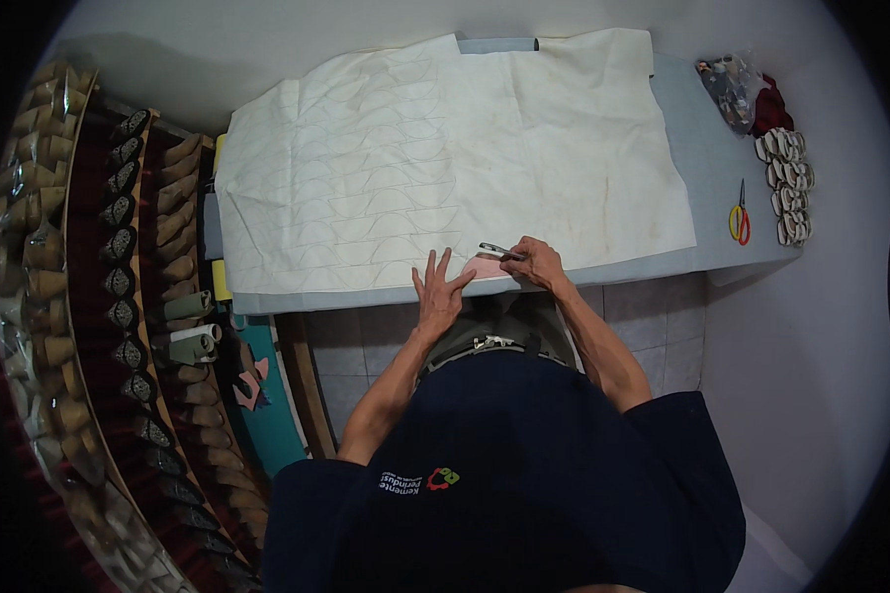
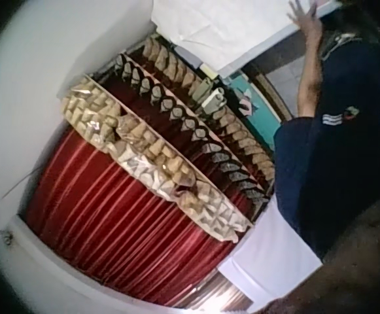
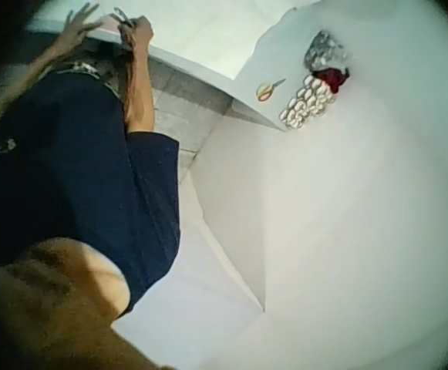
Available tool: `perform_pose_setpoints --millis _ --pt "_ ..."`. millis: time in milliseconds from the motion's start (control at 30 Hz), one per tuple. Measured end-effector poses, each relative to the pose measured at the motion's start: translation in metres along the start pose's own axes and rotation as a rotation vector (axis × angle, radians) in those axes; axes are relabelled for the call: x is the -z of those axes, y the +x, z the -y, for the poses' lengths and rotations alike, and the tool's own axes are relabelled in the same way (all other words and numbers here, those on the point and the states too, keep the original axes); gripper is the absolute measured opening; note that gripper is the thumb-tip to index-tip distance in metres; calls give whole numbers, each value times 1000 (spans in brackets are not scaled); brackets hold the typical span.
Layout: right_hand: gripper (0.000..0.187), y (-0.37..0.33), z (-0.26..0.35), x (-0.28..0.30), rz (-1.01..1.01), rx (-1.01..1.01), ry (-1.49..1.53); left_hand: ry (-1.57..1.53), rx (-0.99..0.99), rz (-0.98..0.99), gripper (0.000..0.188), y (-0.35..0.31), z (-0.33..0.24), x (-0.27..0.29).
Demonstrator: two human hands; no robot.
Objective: The person uses a pink paper template and a black marker to trace a repeating curved pattern onto a large white fabric sheet. They repeatedly reposition the template and trace its outline to create a series of identical shapes across the material.
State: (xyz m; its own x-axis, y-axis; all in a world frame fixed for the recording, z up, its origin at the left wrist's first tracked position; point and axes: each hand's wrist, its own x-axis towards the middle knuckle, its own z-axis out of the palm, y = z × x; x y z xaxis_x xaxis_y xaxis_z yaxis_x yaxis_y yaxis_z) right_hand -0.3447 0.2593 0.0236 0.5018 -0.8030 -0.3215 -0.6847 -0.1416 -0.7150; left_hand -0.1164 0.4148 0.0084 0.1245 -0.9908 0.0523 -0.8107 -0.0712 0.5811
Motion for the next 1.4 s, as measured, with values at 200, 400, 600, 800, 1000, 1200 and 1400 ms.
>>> perform_pose_setpoints --millis 200,400,600,800,1000,1200,1400 --pt "41 12 1 -2 -118 17 224 148 -206 217 39 26 -27 12" --pt "37 30 45 -4 -327 103 407 135 -97 373 48 26 -60 -8" --pt "42 19 71 -18 307 137 456 439 51 675 47 16 -93 -14" --pt "45 22 68 -19 358 215 237 436 157 836 51 25 -105 -12" --pt "46 21 78 -16 364 196 56 406 155 831 48 23 -102 -16" --pt "46 19 82 -14 342 231 -15 438 151 804 44 23 -104 -16" --pt "45 23 75 -19 322 281 38 452 113 803 43 25 -104 -11"
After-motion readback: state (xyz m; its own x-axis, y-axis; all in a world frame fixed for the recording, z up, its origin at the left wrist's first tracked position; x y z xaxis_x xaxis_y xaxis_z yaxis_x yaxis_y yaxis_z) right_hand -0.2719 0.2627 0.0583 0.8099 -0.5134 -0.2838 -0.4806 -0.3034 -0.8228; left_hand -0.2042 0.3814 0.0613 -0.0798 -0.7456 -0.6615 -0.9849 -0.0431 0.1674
